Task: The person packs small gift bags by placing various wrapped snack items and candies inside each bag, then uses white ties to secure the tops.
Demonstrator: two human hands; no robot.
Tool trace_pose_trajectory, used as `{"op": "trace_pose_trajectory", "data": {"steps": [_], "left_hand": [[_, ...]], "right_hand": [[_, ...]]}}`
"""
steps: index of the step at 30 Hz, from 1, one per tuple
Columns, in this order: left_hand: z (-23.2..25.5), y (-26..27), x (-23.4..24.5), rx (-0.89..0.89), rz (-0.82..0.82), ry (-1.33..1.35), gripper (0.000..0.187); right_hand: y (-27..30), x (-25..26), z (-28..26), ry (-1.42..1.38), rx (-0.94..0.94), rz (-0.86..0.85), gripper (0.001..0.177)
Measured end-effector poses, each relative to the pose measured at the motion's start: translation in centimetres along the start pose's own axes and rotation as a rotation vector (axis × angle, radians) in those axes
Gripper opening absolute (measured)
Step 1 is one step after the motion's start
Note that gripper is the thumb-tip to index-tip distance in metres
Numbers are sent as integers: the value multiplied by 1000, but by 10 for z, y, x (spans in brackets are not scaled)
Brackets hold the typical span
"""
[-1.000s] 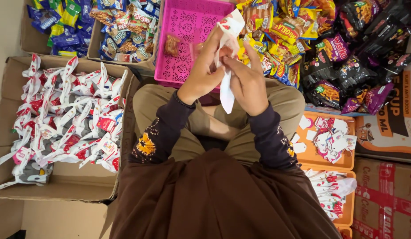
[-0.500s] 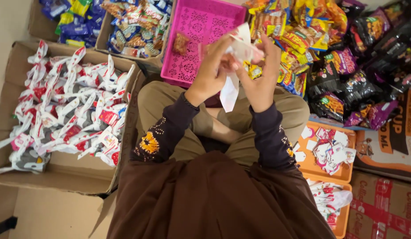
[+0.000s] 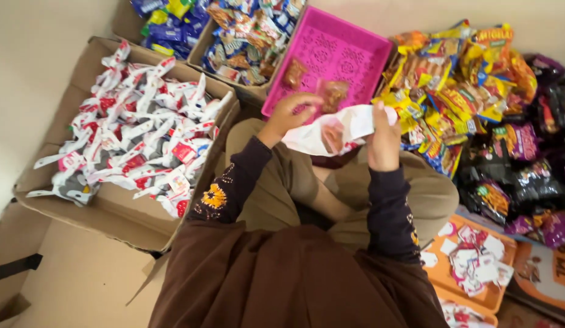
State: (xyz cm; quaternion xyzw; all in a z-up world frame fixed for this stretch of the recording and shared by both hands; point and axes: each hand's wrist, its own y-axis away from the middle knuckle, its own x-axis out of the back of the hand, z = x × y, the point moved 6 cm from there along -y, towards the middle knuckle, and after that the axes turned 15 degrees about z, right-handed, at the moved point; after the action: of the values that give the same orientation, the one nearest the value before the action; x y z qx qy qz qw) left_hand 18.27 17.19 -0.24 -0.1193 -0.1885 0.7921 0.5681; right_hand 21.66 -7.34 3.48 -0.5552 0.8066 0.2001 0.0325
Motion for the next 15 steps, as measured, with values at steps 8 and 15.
{"op": "trace_pose_trajectory", "data": {"steps": [8, 15], "left_hand": [[-145, -61, 64, 100, 276, -599, 30], [-198, -100, 53, 303, 12, -968, 71]], "right_hand": [[-2, -15, 2, 30, -63, -2, 37], [6, -30, -7, 32, -88, 71, 39]]}}
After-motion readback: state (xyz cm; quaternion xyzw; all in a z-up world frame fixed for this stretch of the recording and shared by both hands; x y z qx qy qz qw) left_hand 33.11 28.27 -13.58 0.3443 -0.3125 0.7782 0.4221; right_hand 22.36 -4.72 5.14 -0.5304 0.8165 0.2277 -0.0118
